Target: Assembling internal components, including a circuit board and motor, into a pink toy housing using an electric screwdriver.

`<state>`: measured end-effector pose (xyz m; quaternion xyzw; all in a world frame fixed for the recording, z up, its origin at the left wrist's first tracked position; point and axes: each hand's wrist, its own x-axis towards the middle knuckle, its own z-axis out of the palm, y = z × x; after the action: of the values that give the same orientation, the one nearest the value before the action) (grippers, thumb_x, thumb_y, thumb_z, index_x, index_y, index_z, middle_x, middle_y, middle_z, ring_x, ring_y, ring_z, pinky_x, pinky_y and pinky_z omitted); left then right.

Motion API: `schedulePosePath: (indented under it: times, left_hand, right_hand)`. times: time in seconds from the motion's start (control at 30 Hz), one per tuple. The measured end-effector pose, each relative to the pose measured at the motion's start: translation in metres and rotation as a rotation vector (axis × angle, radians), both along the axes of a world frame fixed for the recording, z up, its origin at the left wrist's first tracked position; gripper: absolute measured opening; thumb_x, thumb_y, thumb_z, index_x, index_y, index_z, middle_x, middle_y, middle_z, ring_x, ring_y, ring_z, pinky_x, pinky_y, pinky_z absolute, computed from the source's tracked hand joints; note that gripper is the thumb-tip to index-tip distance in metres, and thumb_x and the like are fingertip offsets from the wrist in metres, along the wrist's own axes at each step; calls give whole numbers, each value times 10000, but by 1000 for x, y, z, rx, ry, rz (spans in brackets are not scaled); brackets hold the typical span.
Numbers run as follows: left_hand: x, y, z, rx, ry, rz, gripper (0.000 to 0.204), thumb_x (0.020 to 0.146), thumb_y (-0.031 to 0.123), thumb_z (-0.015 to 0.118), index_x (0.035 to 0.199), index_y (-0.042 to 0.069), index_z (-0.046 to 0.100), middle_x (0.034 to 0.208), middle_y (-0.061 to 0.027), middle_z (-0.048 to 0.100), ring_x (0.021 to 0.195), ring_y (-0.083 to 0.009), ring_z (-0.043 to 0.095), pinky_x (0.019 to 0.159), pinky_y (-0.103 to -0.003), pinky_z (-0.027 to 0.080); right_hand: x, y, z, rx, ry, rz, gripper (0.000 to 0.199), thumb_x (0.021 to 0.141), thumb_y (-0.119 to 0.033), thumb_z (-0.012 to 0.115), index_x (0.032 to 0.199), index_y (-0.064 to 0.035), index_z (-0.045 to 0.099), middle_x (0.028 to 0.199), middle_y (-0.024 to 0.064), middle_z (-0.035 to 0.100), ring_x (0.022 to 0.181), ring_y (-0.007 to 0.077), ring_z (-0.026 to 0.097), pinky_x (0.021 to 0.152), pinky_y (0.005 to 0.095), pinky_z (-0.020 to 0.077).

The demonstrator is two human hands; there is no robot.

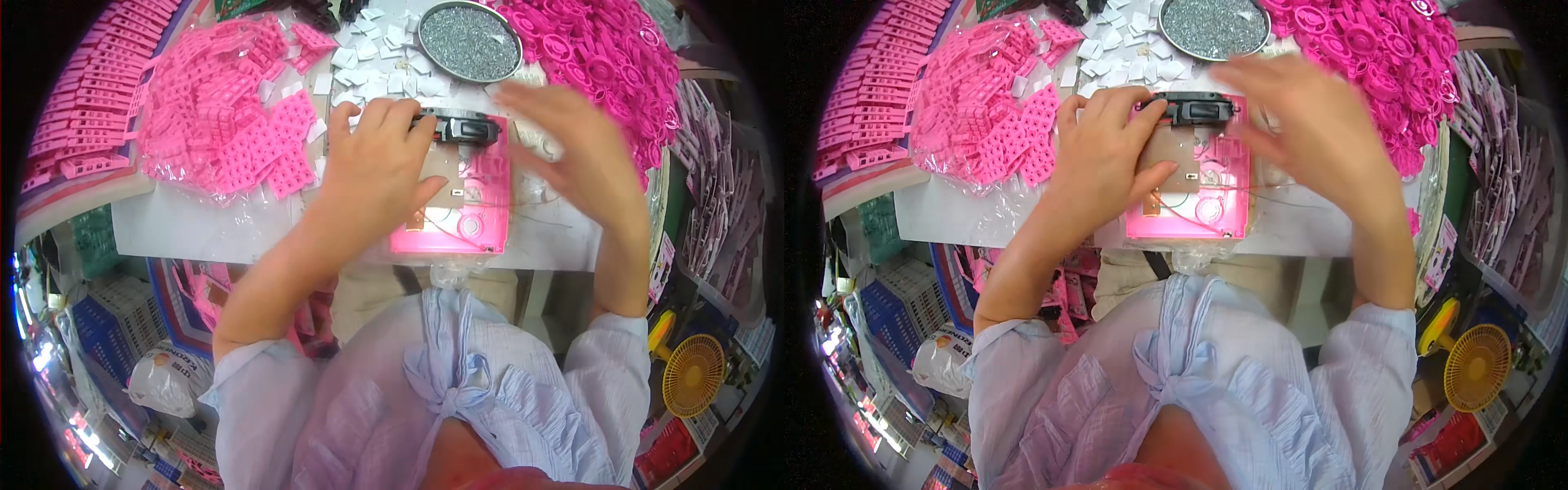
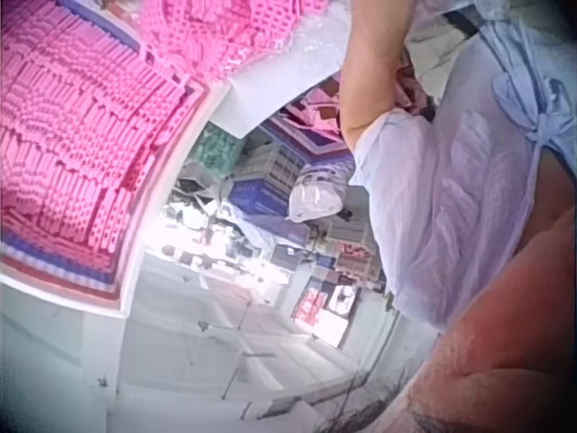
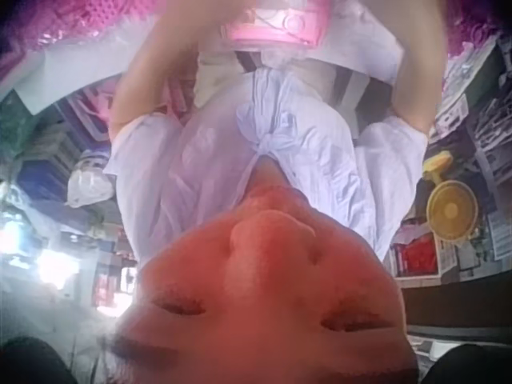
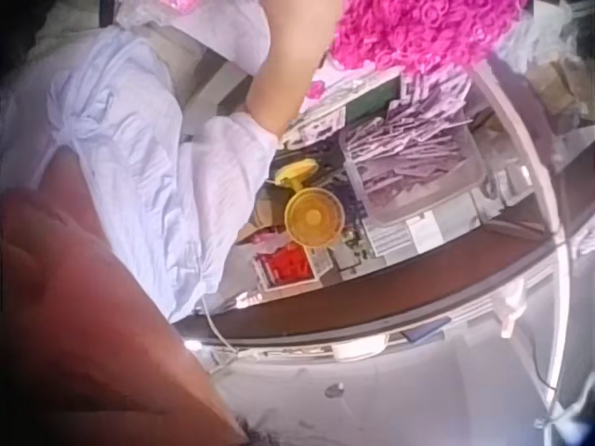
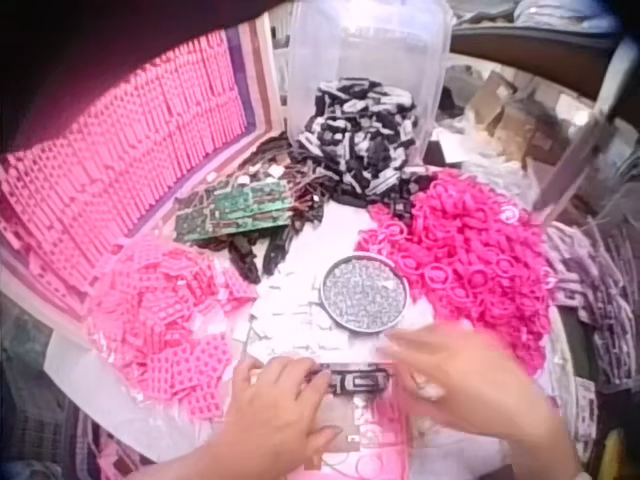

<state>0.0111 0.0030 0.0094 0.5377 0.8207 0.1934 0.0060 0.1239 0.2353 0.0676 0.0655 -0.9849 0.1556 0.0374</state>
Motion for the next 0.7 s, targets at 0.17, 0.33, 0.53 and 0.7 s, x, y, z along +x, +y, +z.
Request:
schedulePosePath:
  times: [0.17, 0.33, 0.53, 0.7]
  left_hand:
    - [-85, 57, 7, 287, -305, -72, 283, 860, 271, 712, 999, 26, 743, 762, -95, 715, 717, -271, 695, 660, -345, 525]
    - [-107, 151, -49, -66, 181, -62, 188, 844, 319, 673, 892, 172, 781, 927, -71, 741, 974, -276, 671, 921, -498, 401]
    - [-102, 163, -49, -18, 233, -84, 222, 870, 295, 661, 896, 95, 753, 842, -110, 718, 829, -283, 680, 836, -505, 430]
    - [-112, 166, -55, -14, 299, -92, 287, 869, 286, 576, 680, 110, 702, 768, -107, 710, 795, -277, 681, 787, -507, 409]
  right_hand:
    - [19, 111, 33, 103, 866, -500, 402, 914, -228, 615, 1215, 38, 625, 1143, 147, 682, 996, 279, 668, 850, 432, 543]
    - [-12, 98, 30, -1396, 801, -331, 536, 898, -277, 730, 1225, 114, 563, 1123, 162, 640, 928, 260, 658, 855, 401, 551]
    - [-29, 53, 22, -1179, 626, -306, 471, 904, -139, 741, 1256, 77, 513, 1006, 170, 642, 922, 299, 678, 854, 402, 563]
    - [-56, 12, 11, -1217, 830, -215, 436, 921, -52, 680, 1324, 5, 525, 946, 75, 662, 808, 154, 663, 735, 294, 540]
